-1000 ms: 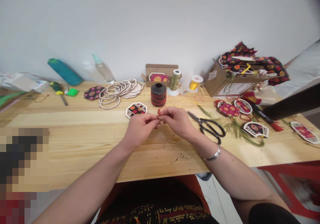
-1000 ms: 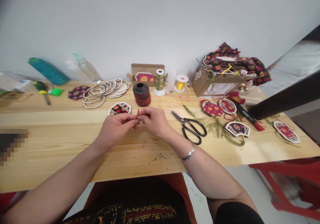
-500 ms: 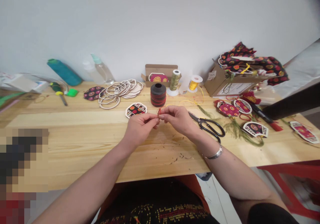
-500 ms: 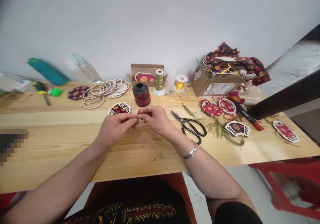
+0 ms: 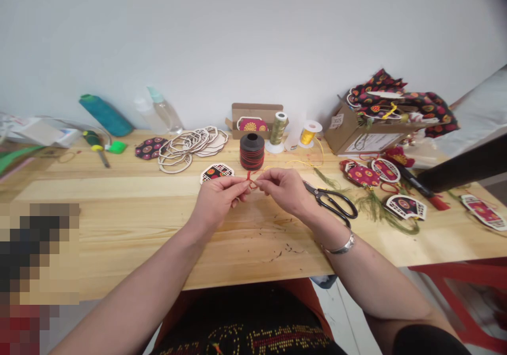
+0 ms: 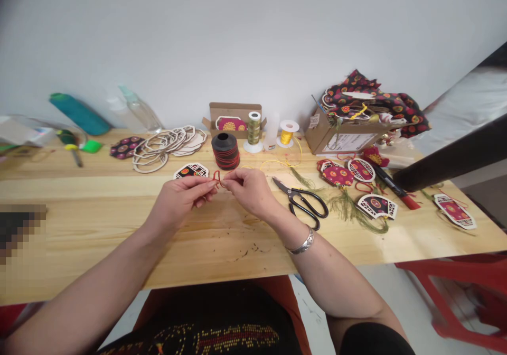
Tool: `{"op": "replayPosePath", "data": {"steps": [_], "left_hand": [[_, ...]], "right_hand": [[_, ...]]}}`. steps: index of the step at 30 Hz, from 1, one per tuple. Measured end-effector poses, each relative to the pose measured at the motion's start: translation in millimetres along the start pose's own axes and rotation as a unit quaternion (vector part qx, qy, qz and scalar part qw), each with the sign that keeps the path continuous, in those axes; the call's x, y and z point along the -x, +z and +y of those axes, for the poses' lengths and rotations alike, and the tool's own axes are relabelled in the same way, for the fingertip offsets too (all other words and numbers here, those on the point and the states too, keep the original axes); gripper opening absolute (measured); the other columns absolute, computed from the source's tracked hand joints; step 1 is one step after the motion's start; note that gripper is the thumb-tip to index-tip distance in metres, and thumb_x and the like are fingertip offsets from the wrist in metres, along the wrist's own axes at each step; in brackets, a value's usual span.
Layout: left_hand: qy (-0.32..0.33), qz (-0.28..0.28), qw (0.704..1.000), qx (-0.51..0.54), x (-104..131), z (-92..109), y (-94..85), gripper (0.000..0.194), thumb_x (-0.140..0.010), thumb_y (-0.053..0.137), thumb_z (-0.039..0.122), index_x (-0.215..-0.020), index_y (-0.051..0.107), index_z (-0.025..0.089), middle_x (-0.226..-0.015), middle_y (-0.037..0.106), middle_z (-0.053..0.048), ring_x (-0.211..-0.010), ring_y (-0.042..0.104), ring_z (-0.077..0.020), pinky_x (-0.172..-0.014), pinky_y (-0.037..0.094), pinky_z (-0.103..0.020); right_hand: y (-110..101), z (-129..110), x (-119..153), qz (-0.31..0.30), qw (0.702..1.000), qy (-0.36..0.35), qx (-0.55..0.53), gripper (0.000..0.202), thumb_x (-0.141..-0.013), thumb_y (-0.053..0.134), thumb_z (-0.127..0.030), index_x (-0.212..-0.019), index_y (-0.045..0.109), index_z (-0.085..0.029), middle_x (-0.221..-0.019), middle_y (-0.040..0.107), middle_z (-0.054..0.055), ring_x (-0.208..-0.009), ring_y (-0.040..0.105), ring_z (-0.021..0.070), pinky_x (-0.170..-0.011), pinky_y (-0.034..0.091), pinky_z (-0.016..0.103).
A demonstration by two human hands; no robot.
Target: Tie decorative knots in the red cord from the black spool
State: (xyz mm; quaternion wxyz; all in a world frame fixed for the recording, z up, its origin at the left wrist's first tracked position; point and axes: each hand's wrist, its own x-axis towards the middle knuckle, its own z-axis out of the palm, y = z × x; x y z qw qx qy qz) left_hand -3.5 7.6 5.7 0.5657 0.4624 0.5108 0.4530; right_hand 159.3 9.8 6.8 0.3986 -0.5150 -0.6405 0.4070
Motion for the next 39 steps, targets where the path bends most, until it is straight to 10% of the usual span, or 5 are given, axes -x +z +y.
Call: {"op": "replayPosePath", "data": {"steps": [23,39], "left_hand": [[-0.050,-0.012,0.996,0.075,-0.6,2.3,-0.6,0.015,-0.056,0.079,0.023,-0.066,0.072,0.013,-0.057,0.065,-0.002,-0.045,0.050,-0.0053,-0.039,0.028,-0.016],[-0.062,0.007,0.994,0.094,-1.4,-1.1,-0.8,0.018,-0.054,0.079,0.024,-0.067,0.074,0.013,-0.059,0.066,-0.004,-0.044,0.049,-0.0060,-0.039,0.026,-0.017]], "right_hand": [[-1.4,2.3,-3.0,-0.061,0.987,0.058,-0.136,0.018,-0.075,0.064,-0.030,-0.078,0.071,-0.014,-0.069,0.067,0.002,-0.059,0.051,0.0087,-0.060,0.040,0.024],[16.5,-4.1,12.8,0.091,0.971,-0.181,0.125,0.011,-0.082,0.058,-0.018,-0.076,0.067,-0.016,-0.073,0.064,0.003,-0.066,0.054,0.0109,-0.060,0.042,0.023]]}}
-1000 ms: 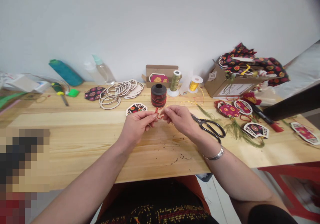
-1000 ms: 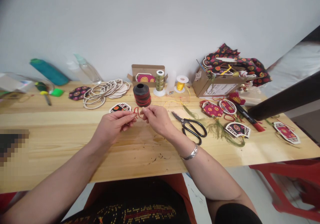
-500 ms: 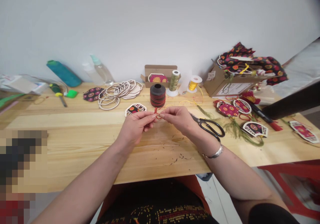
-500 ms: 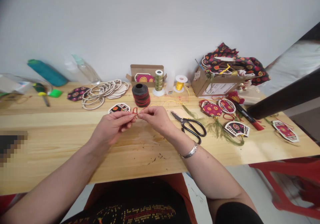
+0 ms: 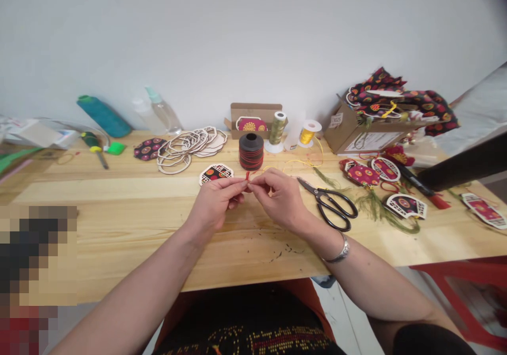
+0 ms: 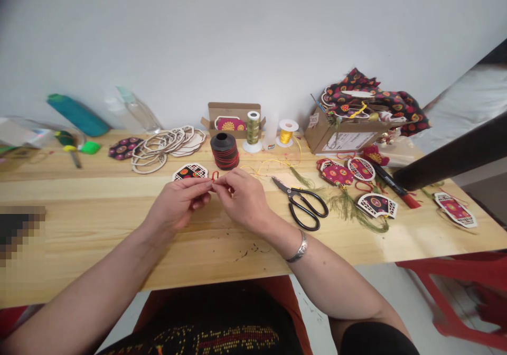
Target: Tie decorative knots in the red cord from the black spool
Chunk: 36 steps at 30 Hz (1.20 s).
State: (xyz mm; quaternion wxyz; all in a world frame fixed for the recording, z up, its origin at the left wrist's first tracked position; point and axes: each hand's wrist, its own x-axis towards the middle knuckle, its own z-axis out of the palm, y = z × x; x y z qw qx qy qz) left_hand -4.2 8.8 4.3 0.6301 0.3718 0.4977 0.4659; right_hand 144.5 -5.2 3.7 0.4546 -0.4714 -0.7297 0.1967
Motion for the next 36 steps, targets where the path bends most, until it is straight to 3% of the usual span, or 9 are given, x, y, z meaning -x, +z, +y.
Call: {"op": "replayPosePath", "data": {"steps": [10,13,19,23,29,32,34,36], "left_hand": [[-0.061,-0.029,0.996,0.056,-2.0,2.0,-0.6,0.014,-0.056,0.078,0.019,-0.065,0.072,0.011,-0.058,0.061,-0.002,-0.046,0.050,-0.0052,-0.037,0.022,-0.015],[-0.076,-0.034,0.994,0.070,-2.3,2.4,-1.3,0.012,-0.057,0.077,0.018,-0.064,0.071,0.011,-0.058,0.060,-0.001,-0.046,0.050,-0.0047,-0.037,0.021,-0.014],[-0.095,-0.040,0.991,0.089,-3.8,-0.5,-2.1,0.011,-0.058,0.076,0.017,-0.063,0.069,0.011,-0.055,0.056,0.001,-0.045,0.046,-0.0031,-0.036,0.021,-0.013],[-0.089,-0.044,0.990,0.098,-4.5,-2.7,-2.2,0.012,-0.058,0.076,0.016,-0.065,0.068,0.011,-0.053,0.055,0.002,-0.044,0.044,-0.0027,-0.037,0.021,-0.014],[-0.065,-0.042,0.994,0.080,-5.9,-4.3,-2.8,0.016,-0.057,0.077,0.019,-0.058,0.064,0.011,-0.045,0.048,0.004,-0.040,0.036,-0.0017,-0.037,0.018,-0.016],[-0.046,-0.032,0.996,0.067,-5.8,-3.7,-2.7,0.019,-0.056,0.079,0.022,-0.059,0.065,0.010,-0.047,0.051,0.003,-0.040,0.036,-0.0016,-0.037,0.017,-0.016],[-0.041,-0.023,0.997,0.053,-5.1,-2.6,-1.9,0.020,-0.056,0.079,0.025,-0.063,0.067,0.010,-0.053,0.057,0.000,-0.042,0.038,-0.0021,-0.037,0.017,-0.016],[-0.038,-0.012,0.999,0.035,-4.0,-1.5,-0.8,0.022,-0.056,0.079,0.026,-0.066,0.069,0.010,-0.060,0.063,-0.003,-0.042,0.040,-0.0025,-0.037,0.017,-0.017]], "right_hand": [[2.4,5.0,4.1,0.002,0.983,-0.123,0.139,0.018,-0.089,0.048,-0.020,-0.080,0.064,-0.016,-0.076,0.062,0.004,-0.069,0.053,0.0120,-0.063,0.040,0.024],[0.3,4.1,4.1,-0.007,0.956,-0.173,0.237,0.022,-0.091,0.045,-0.020,-0.078,0.062,-0.016,-0.074,0.060,0.004,-0.069,0.050,0.0133,-0.062,0.036,0.027],[-1.2,-5.4,6.6,-0.009,0.875,-0.273,0.400,0.025,-0.090,0.039,-0.010,-0.076,0.058,-0.014,-0.069,0.054,0.005,-0.066,0.043,0.0171,-0.058,0.027,0.033],[6.1,-11.9,13.2,-0.018,0.854,-0.288,0.433,0.027,-0.090,0.034,-0.006,-0.078,0.058,-0.012,-0.069,0.053,0.007,-0.064,0.041,0.0180,-0.056,0.025,0.034],[11.7,-12.5,18.9,-0.082,0.885,-0.264,0.373,0.031,-0.090,0.030,-0.004,-0.085,0.060,-0.011,-0.076,0.057,0.010,-0.068,0.044,0.0186,-0.057,0.029,0.036],[5.6,-8.0,13.9,-0.075,0.925,-0.241,0.284,0.028,-0.092,0.035,-0.015,-0.083,0.062,-0.014,-0.077,0.060,0.008,-0.070,0.048,0.0171,-0.061,0.033,0.034],[0.4,-3.9,7.9,-0.043,0.970,-0.160,0.176,0.026,-0.091,0.041,-0.021,-0.080,0.063,-0.016,-0.078,0.061,0.007,-0.071,0.050,0.0154,-0.065,0.037,0.031],[-3.5,0.4,1.2,-0.015,0.998,-0.036,0.055,0.025,-0.090,0.044,-0.023,-0.077,0.064,-0.016,-0.076,0.062,0.005,-0.070,0.053,0.0133,-0.064,0.040,0.027]]}}
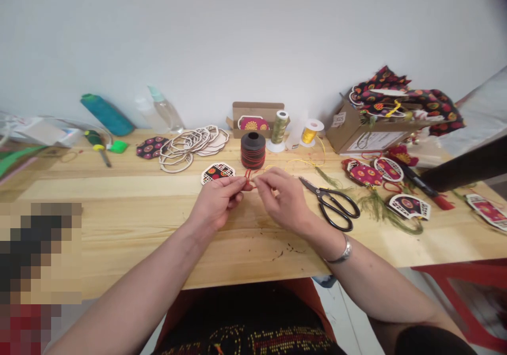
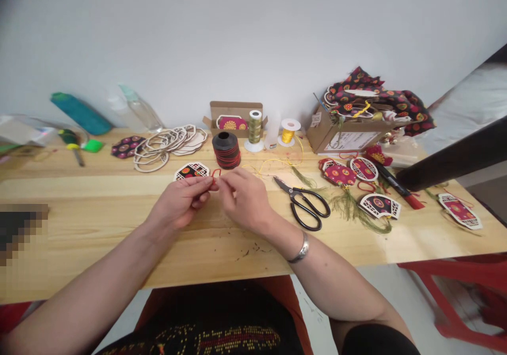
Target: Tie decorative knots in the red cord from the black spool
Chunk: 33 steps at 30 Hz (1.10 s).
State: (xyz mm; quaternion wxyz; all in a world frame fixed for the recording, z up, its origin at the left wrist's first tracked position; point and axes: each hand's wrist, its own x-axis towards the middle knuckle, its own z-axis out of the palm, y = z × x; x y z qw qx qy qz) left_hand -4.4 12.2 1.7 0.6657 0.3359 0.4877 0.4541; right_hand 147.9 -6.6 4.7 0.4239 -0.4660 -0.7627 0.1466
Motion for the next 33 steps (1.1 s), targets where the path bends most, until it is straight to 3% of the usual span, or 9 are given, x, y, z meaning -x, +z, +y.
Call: {"op": "replayPosePath", "data": {"steps": [3,5,10,15,26,30,33], "left_hand": [[0.014,0.014,1.000,-0.023,1.9,0.8,1.5,0.021,-0.058,0.078,0.028,-0.067,0.069,0.011,-0.064,0.066,-0.004,-0.042,0.041,-0.0028,-0.038,0.020,-0.018],[0.027,0.016,0.999,-0.035,3.1,0.8,1.9,0.019,-0.060,0.077,0.028,-0.067,0.070,0.012,-0.062,0.065,-0.003,-0.042,0.042,-0.0029,-0.039,0.022,-0.018],[0.070,0.014,0.996,-0.059,5.3,-0.4,2.1,0.017,-0.062,0.075,0.027,-0.066,0.070,0.011,-0.053,0.059,0.000,-0.040,0.041,-0.0039,-0.041,0.025,-0.020],[0.092,0.015,0.992,-0.084,5.7,-1.5,2.3,0.016,-0.063,0.074,0.027,-0.064,0.070,0.012,-0.055,0.060,-0.001,-0.041,0.040,-0.0039,-0.042,0.025,-0.021],[0.076,0.013,0.993,-0.093,5.4,-0.9,4.4,0.018,-0.063,0.074,0.029,-0.063,0.069,0.011,-0.055,0.060,-0.001,-0.040,0.036,-0.0032,-0.041,0.022,-0.021],[0.078,0.008,0.992,-0.099,5.7,-0.7,4.1,0.019,-0.063,0.074,0.030,-0.064,0.069,0.011,-0.056,0.060,-0.001,-0.041,0.036,-0.0034,-0.041,0.023,-0.021],[0.082,-0.002,0.991,-0.106,6.2,-0.4,3.8,0.019,-0.062,0.074,0.030,-0.063,0.069,0.011,-0.056,0.060,-0.002,-0.041,0.036,-0.0035,-0.041,0.023,-0.021]], "right_hand": [[-2.1,5.3,-7.8,-0.030,0.976,0.163,-0.142,0.025,-0.087,0.049,-0.029,-0.075,0.066,-0.015,-0.068,0.063,0.002,-0.063,0.053,0.0115,-0.059,0.040,0.024],[-2.0,5.5,-10.4,-0.072,0.954,0.210,-0.204,0.028,-0.085,0.052,-0.034,-0.076,0.068,-0.014,-0.069,0.066,0.002,-0.062,0.054,0.0112,-0.058,0.040,0.023],[-0.5,-0.3,-10.6,-0.096,0.939,0.226,-0.239,0.020,-0.076,0.063,-0.032,-0.080,0.073,-0.016,-0.077,0.072,0.004,-0.067,0.060,0.0130,-0.064,0.044,0.025],[0.2,-0.6,-10.7,-0.092,0.943,0.254,-0.195,0.018,-0.075,0.061,-0.026,-0.074,0.074,-0.014,-0.065,0.069,0.002,-0.054,0.052,0.0092,-0.052,0.039,0.021],[-7.1,-0.5,-14.0,-0.072,0.944,0.261,-0.187,0.017,-0.074,0.058,-0.025,-0.067,0.067,-0.013,-0.060,0.062,0.000,-0.053,0.046,0.0081,-0.051,0.037,0.021],[-6.2,2.0,-14.2,-0.081,0.929,0.276,-0.232,0.026,-0.080,0.052,-0.031,-0.071,0.069,-0.013,-0.067,0.066,0.003,-0.058,0.052,0.0103,-0.053,0.040,0.022],[-3.2,3.3,-12.6,-0.093,0.923,0.249,-0.278,0.028,-0.080,0.056,-0.037,-0.076,0.071,-0.014,-0.070,0.067,0.003,-0.060,0.053,0.0101,-0.054,0.041,0.022]]}}
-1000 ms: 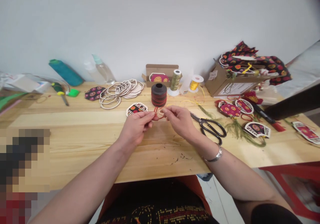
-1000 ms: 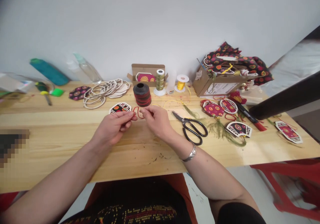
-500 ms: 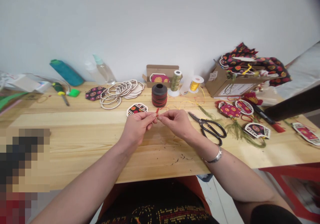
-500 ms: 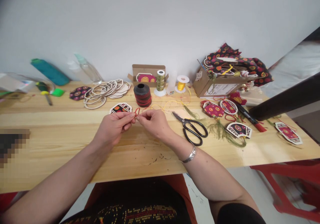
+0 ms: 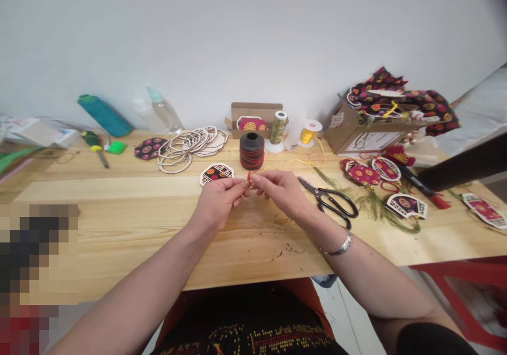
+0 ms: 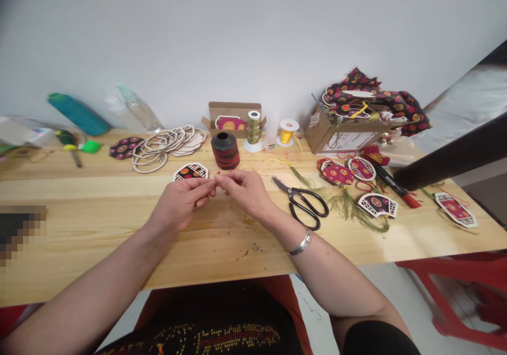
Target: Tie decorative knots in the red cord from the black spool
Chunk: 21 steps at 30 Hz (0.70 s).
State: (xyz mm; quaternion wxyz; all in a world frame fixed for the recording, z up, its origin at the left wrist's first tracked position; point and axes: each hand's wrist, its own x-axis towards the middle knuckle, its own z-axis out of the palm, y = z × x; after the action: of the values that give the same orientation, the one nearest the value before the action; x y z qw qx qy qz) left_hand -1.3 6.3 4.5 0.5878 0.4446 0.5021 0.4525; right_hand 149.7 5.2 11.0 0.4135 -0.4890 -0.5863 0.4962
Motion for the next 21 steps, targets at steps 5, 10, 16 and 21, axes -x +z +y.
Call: {"op": "replayPosePath", "data": {"steps": [5,10,16,21], "left_hand": [[-0.008,-0.013,1.000,0.007,0.7,0.0,0.0,0.016,-0.062,0.072,0.027,-0.063,0.069,0.011,-0.056,0.060,-0.002,-0.041,0.035,-0.0034,-0.041,0.023,-0.021],[-0.014,-0.031,0.999,0.000,0.9,-0.7,-0.8,0.016,-0.064,0.071,0.027,-0.061,0.068,0.011,-0.057,0.060,-0.002,-0.041,0.036,-0.0027,-0.041,0.023,-0.021],[-0.028,-0.036,0.999,0.004,0.6,-0.5,-1.2,0.019,-0.063,0.074,0.029,-0.061,0.068,0.011,-0.058,0.061,-0.002,-0.041,0.036,-0.0024,-0.040,0.022,-0.020],[-0.033,-0.040,0.999,-0.005,0.6,-1.2,-1.3,0.020,-0.064,0.074,0.030,-0.061,0.068,0.011,-0.058,0.061,-0.003,-0.041,0.036,-0.0024,-0.040,0.021,-0.019]], "right_hand": [[2.7,6.8,-1.4,0.021,1.000,-0.010,-0.011,0.018,-0.071,0.067,-0.030,-0.081,0.074,-0.017,-0.069,0.067,0.001,-0.059,0.052,0.0094,-0.054,0.041,0.023],[1.5,9.8,-4.1,0.023,0.999,-0.006,-0.026,0.013,-0.069,0.067,-0.025,-0.076,0.074,-0.016,-0.072,0.069,0.002,-0.062,0.055,0.0104,-0.056,0.043,0.023],[-0.2,11.0,-5.5,0.027,0.999,-0.025,-0.010,0.011,-0.071,0.066,-0.024,-0.075,0.071,-0.015,-0.077,0.071,0.002,-0.067,0.060,0.0115,-0.062,0.046,0.024],[-0.5,9.1,-3.5,0.038,0.996,-0.061,0.051,0.008,-0.075,0.063,-0.020,-0.072,0.069,-0.015,-0.077,0.071,0.003,-0.072,0.063,0.0136,-0.069,0.047,0.026]]}}
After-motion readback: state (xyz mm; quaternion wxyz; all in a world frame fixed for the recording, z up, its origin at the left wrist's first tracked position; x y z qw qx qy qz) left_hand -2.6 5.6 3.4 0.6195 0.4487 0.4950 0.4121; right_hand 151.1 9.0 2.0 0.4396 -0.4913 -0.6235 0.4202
